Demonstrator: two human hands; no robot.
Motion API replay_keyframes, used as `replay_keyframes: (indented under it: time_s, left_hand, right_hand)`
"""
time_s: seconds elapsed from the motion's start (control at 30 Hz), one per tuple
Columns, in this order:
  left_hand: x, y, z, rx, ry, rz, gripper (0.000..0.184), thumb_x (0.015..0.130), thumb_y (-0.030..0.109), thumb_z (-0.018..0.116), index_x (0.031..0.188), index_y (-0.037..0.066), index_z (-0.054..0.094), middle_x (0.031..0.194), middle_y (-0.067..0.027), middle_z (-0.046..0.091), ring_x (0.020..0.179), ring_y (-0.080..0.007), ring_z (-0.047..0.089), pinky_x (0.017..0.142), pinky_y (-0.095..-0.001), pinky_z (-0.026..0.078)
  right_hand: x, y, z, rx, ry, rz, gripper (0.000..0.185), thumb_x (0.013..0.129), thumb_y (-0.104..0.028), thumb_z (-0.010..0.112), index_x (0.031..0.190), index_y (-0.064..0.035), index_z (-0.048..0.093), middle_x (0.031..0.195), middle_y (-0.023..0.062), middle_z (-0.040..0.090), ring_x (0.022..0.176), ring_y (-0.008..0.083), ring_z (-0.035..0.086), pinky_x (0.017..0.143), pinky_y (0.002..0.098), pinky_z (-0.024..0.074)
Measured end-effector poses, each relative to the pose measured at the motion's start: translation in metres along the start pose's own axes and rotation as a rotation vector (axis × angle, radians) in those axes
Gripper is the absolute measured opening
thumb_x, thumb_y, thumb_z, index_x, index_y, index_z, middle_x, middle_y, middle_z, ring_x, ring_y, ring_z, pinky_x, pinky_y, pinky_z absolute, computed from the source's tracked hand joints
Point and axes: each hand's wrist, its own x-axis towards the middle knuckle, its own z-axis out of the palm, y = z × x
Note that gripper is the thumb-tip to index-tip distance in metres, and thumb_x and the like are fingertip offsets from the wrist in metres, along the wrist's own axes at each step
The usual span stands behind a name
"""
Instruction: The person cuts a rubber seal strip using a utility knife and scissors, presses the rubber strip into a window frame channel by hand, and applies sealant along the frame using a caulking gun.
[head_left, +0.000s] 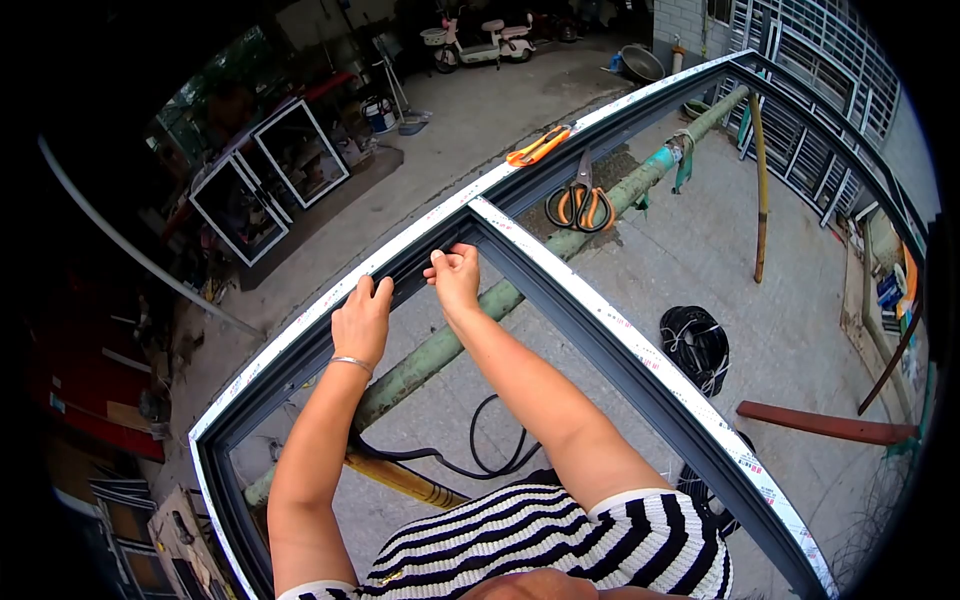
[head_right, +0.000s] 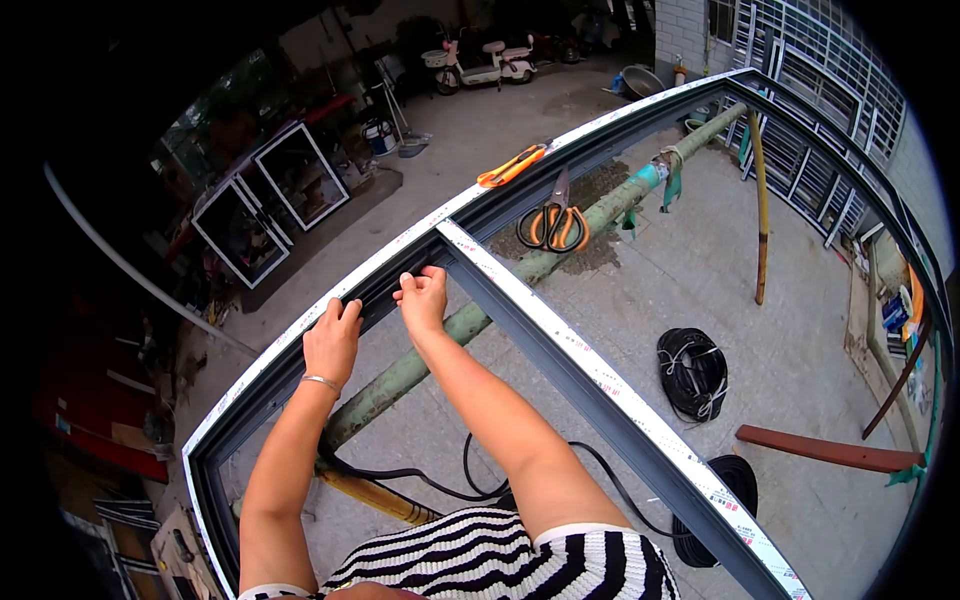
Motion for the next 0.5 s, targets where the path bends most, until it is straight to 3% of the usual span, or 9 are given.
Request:
replay_keyframes:
  time_s: [0.5]
  left_hand:
    - [0.0033, 0.0051, -0.004, 0.013, 0.003, 0.003, 0.014, 0.086, 0.015, 0.061, 0.095, 0.014, 0.052, 0.087, -0.0078, 0.051, 0.074, -0.0265, 0.064, 0.052, -0.0402, 0.05]
  right_hand:
    - [-0.0013, -0.0016, 0.0, -0.007, 0.007, -0.025, 0.029, 0.093, -0.011, 0.06, 0.113, 0.0002, 0.042, 0.083, 0.0061, 0.058, 0.06, 0.0097, 0.057, 0.05, 0.0216, 0.0441]
